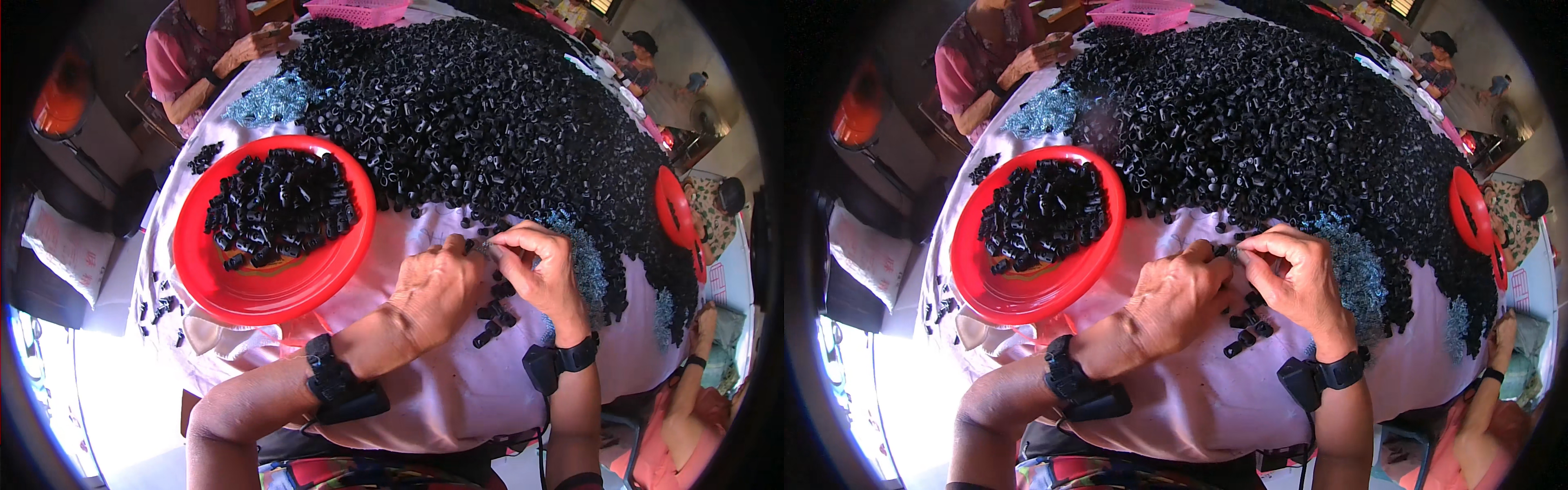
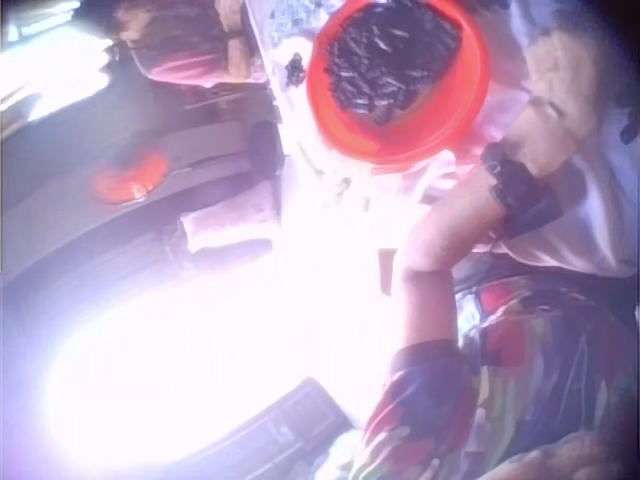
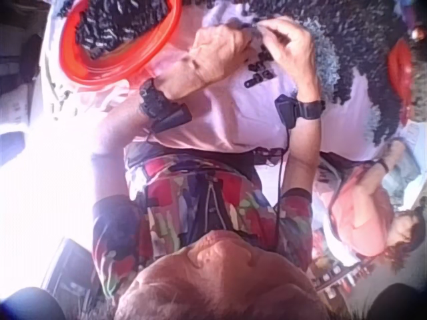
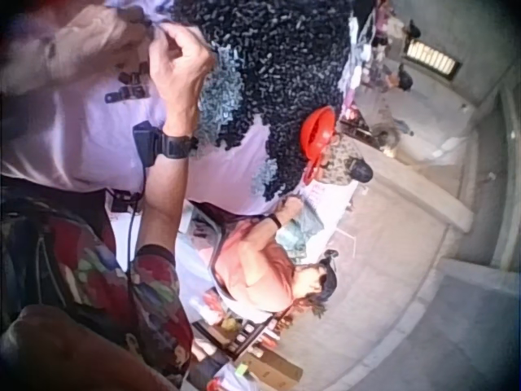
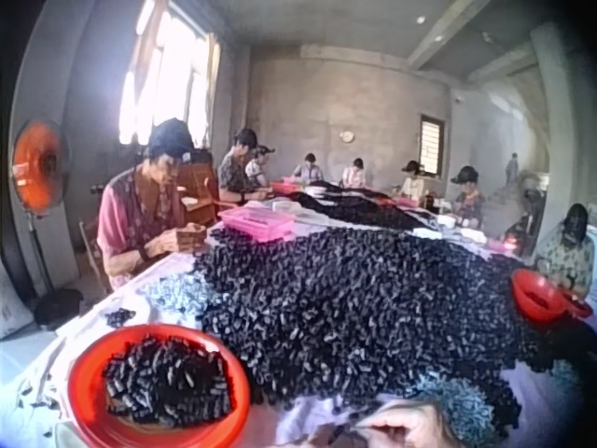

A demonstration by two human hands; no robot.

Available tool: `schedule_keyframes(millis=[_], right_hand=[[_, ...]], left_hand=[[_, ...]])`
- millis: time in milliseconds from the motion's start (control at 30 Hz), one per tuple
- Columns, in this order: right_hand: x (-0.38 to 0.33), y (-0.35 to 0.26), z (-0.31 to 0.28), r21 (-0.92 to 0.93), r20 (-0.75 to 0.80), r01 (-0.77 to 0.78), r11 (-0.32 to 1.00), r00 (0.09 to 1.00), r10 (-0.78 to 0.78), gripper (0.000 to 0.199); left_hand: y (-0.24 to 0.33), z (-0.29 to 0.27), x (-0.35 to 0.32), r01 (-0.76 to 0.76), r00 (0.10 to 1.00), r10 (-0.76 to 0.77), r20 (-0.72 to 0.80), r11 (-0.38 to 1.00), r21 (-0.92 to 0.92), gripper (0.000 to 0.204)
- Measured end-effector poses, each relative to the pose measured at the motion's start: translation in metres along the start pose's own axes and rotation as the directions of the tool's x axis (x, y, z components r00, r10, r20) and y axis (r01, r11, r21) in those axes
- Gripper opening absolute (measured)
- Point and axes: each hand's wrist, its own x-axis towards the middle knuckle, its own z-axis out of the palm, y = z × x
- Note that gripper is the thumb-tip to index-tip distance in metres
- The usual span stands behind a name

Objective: Manually assembling small black plastic components by joining them together.

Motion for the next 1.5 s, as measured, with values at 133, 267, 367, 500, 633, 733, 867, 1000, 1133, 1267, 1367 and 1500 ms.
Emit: schedule_keyframes(millis=[133, 267, 367, 500, 633, 733, 867, 1000, 1133, 1267, 1367, 1500], right_hand=[[0.0, 0.0, 0.0, 0.001, -0.018, 0.003, 1.0, 1.0, -0.003, 0.008], [-0.001, -0.001, -0.003, 0.02, 0.012, 0.017, 1.0, 1.0, -0.017, 0.007], [-0.002, -0.001, -0.003, -0.005, 0.043, 0.032, 0.999, 0.999, -0.032, 0.007], [-0.004, -0.001, 0.001, 0.059, 0.1, 0.057, 0.997, 0.993, -0.063, 0.008], [-0.003, -0.008, 0.003, 0.031, 0.141, 0.076, 0.997, 0.987, -0.079, 0.009], [-0.001, -0.009, 0.005, -0.011, 0.16, 0.121, 0.993, 0.98, -0.118, 0.011], [-0.002, -0.01, 0.004, -0.055, 0.12, 0.135, 0.989, 0.984, -0.128, 0.013], [-0.002, -0.007, 0.003, -0.061, 0.118, 0.188, 0.98, 0.977, -0.18, 0.014], [-0.001, -0.007, 0.004, -0.098, 0.121, 0.231, 0.968, 0.968, -0.219, 0.014], [-0.001, -0.008, 0.003, -0.141, 0.116, 0.278, 0.95, 0.958, -0.263, 0.015], [0.0, -0.01, 0.004, -0.156, 0.112, 0.301, 0.941, 0.952, -0.286, 0.015], [0.0, -0.01, 0.003, -0.189, 0.118, 0.323, 0.927, 0.945, -0.305, 0.016]], left_hand=[[0.0, -0.005, 0.0, 0.036, 0.999, -0.035, 0.017, 0.996, -0.087, 0.021], [-0.014, -0.012, -0.003, 0.106, 0.994, -0.109, 0.007, 0.945, -0.308, 0.031], [-0.021, -0.014, -0.01, 0.087, 0.982, -0.172, -0.073, 0.768, -0.634, 0.021], [-0.028, -0.009, -0.015, 0.299, 0.942, -0.247, 0.229, 0.304, -0.904, 0.021], [-0.03, -0.013, -0.015, 0.33, 0.933, -0.178, 0.313, 0.076, -0.941, 0.023], [-0.03, -0.018, -0.016, 0.433, 0.886, -0.198, 0.419, 0.036, -0.9, 0.025], [-0.032, -0.014, -0.018, 0.387, 0.909, -0.17, 0.381, 0.0, -0.922, 0.026], [-0.031, -0.021, -0.015, 0.433, 0.873, -0.204, 0.444, -0.096, -0.896, 0.027], [-0.027, -0.016, -0.017, 0.403, 0.891, -0.212, 0.401, -0.036, -0.914, 0.026], [-0.026, -0.011, -0.016, 0.389, 0.901, -0.225, 0.371, 0.039, -0.92, 0.027], [-0.026, -0.012, -0.016, 0.389, 0.903, -0.234, 0.362, 0.082, -0.918, 0.027], [-0.026, -0.009, -0.015, 0.411, 0.892, -0.24, 0.382, 0.082, -0.908, 0.029]])
